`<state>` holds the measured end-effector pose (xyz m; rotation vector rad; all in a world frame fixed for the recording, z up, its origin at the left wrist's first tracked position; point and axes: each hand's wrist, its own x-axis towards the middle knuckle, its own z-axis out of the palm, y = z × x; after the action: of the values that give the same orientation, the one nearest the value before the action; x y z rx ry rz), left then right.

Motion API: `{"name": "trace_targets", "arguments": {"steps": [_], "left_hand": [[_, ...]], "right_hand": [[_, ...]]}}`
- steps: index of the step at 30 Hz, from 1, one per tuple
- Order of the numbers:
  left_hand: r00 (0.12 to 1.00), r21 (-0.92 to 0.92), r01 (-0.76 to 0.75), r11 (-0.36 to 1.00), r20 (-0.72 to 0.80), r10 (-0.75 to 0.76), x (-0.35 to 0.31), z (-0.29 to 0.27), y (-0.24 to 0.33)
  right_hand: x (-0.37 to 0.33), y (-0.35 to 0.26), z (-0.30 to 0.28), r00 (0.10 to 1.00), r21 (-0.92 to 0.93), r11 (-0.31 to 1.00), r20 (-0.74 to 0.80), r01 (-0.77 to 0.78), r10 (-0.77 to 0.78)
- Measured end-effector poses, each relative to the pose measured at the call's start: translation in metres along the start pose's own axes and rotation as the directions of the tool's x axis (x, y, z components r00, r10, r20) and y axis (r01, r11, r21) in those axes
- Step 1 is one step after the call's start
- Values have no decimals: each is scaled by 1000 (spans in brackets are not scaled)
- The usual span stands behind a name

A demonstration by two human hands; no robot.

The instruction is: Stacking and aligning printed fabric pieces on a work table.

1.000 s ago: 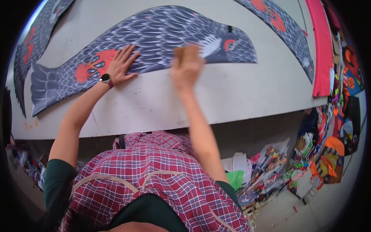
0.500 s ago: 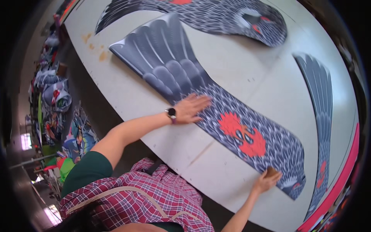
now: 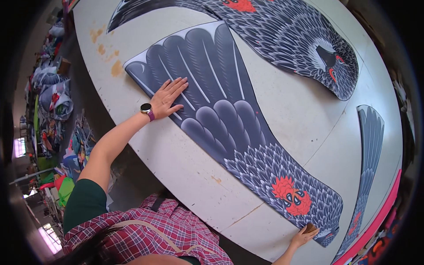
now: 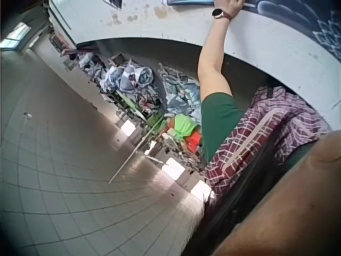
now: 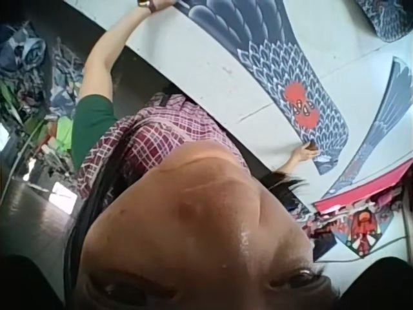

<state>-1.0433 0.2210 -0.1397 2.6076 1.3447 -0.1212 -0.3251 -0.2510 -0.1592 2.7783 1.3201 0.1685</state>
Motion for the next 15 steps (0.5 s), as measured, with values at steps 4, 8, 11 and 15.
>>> {"name": "trace_targets", "arguments": {"steps": [4,8,11,15], "left_hand": [[1000,-17,-2,1000,18,2,5,4,-7],[1000,-41,1,999,23,0,8,7,-6],[1000,-48,4,999,22,-3,9,9,-4],[1000,-19,11,1000,4,-11,8,10,2]], "right_hand": [[2,-5,2,999,-5,1000,36,-16,16],[5,-3,5,999,-6,1000,41,-16,16],[5,0,9,999,-7,1000,40,-22,22],[3,7,10,999,-18,999,36,-26,26]]}}
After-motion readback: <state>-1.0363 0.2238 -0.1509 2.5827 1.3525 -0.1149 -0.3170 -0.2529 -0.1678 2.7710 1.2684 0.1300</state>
